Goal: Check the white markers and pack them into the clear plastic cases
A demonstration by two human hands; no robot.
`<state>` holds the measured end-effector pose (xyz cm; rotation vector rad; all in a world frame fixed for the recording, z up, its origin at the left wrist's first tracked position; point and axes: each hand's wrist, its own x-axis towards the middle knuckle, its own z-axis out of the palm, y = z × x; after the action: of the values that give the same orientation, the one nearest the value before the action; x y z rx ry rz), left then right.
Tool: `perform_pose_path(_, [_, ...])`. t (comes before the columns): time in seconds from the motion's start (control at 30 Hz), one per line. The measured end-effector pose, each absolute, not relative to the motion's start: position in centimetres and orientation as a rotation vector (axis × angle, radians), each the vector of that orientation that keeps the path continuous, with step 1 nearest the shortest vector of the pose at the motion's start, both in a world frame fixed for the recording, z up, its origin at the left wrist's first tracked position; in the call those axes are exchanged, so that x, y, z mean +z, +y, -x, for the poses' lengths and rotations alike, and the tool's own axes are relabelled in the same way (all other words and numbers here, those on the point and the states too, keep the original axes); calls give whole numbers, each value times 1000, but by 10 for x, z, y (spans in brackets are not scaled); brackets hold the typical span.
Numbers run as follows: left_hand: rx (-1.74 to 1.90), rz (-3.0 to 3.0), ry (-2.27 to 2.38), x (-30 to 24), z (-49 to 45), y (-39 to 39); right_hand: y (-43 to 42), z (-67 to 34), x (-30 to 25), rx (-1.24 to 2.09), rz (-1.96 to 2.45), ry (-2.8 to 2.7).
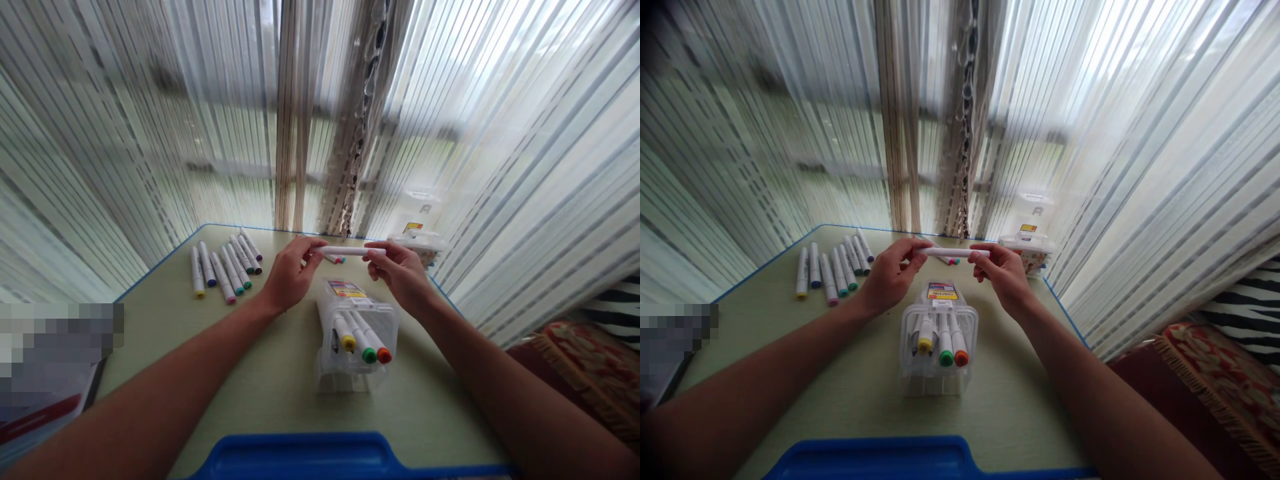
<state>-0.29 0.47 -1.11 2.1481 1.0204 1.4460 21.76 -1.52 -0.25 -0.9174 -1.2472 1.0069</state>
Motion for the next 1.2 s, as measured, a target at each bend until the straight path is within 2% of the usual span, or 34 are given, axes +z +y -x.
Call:
perform_pose_path(0.27, [1349, -1863, 906, -14, 1, 5, -16, -218, -3, 1031, 918, -1313])
perform_pose_path(0.77, [1310, -2013, 959, -10, 1, 1, -20, -216, -2, 1084, 1045, -1289])
perform_pose_path(1.2, [1313, -1537, 745, -10, -3, 6, -17, -220, 0, 1177, 947, -1197])
